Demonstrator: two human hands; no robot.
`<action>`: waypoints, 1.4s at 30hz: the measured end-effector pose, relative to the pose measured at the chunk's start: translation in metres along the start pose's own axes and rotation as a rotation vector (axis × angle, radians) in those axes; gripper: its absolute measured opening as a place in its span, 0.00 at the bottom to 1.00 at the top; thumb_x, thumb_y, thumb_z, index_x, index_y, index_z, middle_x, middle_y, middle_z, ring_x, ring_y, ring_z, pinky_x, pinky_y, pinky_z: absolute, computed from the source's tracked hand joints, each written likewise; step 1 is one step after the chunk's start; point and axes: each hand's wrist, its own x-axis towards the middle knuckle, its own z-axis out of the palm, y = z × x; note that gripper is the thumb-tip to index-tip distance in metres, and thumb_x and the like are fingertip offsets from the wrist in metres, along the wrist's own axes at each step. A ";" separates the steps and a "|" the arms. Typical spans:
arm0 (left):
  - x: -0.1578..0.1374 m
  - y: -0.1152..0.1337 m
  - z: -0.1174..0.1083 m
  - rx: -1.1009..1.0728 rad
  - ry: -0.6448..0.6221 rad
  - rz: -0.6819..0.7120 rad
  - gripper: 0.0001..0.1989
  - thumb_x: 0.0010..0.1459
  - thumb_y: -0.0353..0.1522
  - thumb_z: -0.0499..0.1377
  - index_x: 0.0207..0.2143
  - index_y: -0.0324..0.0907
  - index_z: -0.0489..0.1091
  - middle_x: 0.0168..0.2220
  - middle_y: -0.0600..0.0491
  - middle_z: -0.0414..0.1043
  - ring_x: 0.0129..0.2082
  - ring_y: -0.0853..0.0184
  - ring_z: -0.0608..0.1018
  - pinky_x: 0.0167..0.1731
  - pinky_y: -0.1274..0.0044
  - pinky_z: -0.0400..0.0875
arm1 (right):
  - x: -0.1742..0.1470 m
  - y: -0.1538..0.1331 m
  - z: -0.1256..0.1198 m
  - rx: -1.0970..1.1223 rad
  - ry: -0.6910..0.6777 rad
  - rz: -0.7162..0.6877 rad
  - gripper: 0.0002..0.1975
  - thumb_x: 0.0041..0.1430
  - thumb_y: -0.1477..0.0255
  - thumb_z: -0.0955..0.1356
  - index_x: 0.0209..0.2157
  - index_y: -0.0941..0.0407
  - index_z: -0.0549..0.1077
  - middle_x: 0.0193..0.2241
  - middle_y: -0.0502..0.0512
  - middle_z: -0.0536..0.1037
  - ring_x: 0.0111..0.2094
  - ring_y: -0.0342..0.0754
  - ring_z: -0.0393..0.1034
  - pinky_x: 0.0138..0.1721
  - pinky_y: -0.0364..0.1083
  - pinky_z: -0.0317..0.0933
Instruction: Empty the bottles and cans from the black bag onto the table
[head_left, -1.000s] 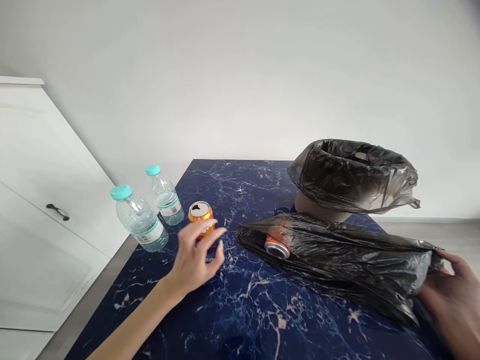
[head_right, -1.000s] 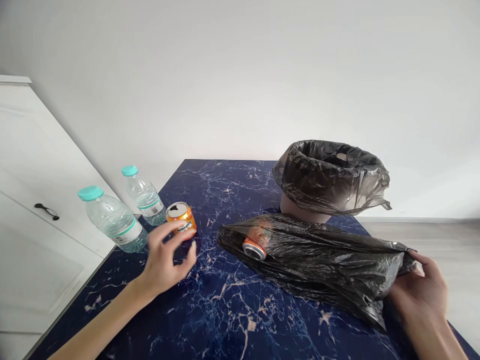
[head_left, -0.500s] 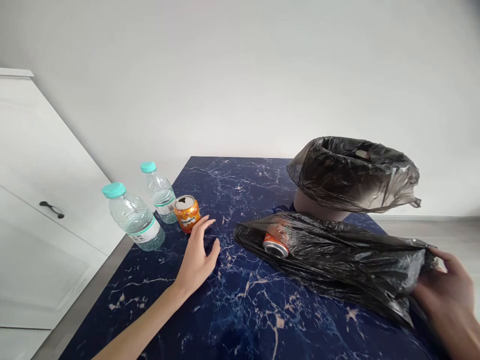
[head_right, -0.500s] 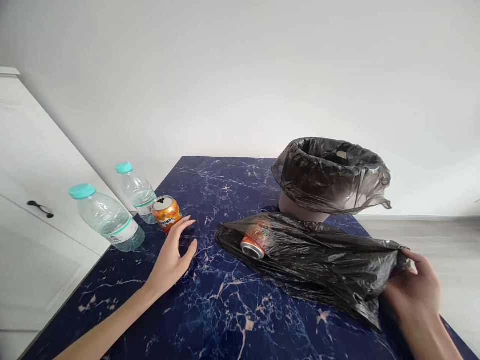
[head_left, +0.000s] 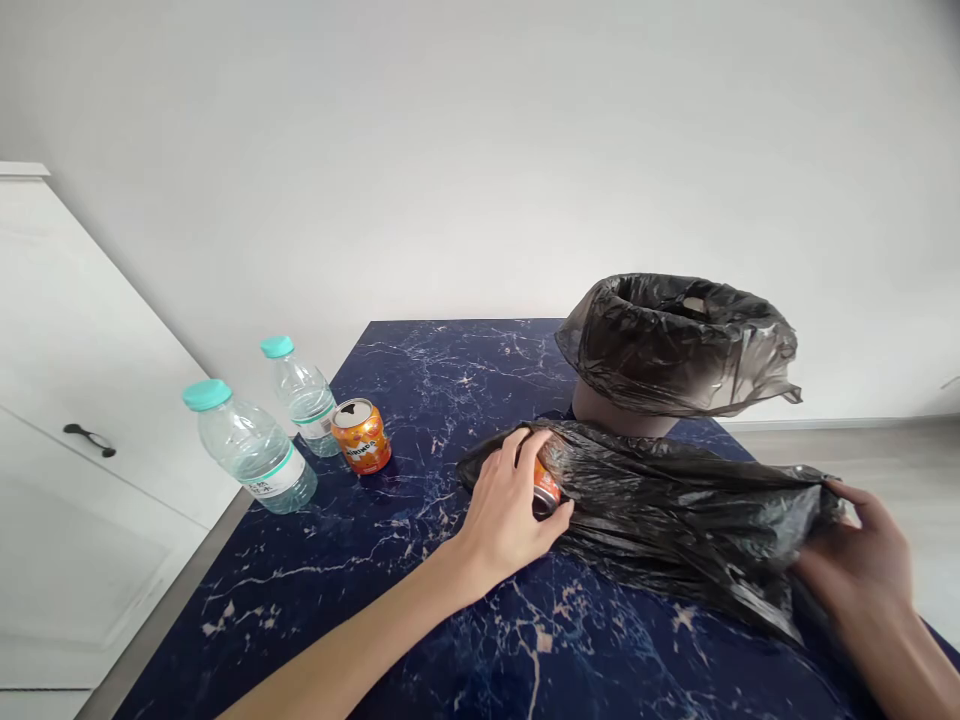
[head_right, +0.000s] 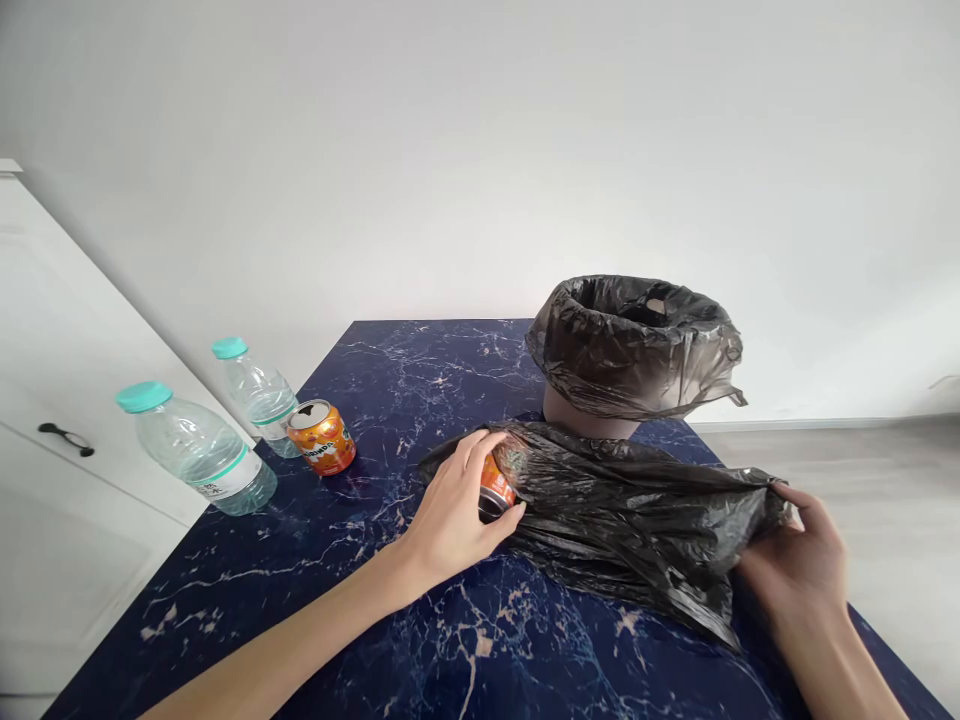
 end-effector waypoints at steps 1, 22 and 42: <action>0.004 0.001 0.006 -0.001 0.004 -0.014 0.44 0.60 0.36 0.69 0.72 0.47 0.51 0.71 0.37 0.59 0.70 0.43 0.67 0.67 0.50 0.66 | 0.000 0.000 0.000 0.009 -0.008 0.005 0.08 0.53 0.79 0.67 0.33 0.60 0.78 0.30 0.53 0.81 0.26 0.49 0.75 0.50 0.56 0.79; -0.081 -0.027 -0.144 -1.313 0.219 -0.907 0.28 0.72 0.41 0.59 0.68 0.37 0.66 0.55 0.37 0.81 0.48 0.51 0.87 0.53 0.62 0.82 | -0.001 -0.009 -0.002 0.078 -0.007 0.003 0.09 0.53 0.79 0.64 0.33 0.59 0.75 0.28 0.53 0.81 0.27 0.50 0.78 0.51 0.57 0.79; -0.107 -0.050 -0.146 -0.430 0.606 -0.680 0.42 0.50 0.43 0.77 0.64 0.51 0.65 0.66 0.48 0.71 0.68 0.49 0.73 0.70 0.56 0.66 | -0.007 -0.006 -0.002 0.013 0.007 -0.029 0.11 0.48 0.81 0.65 0.33 0.59 0.76 0.29 0.52 0.80 0.25 0.49 0.75 0.49 0.57 0.80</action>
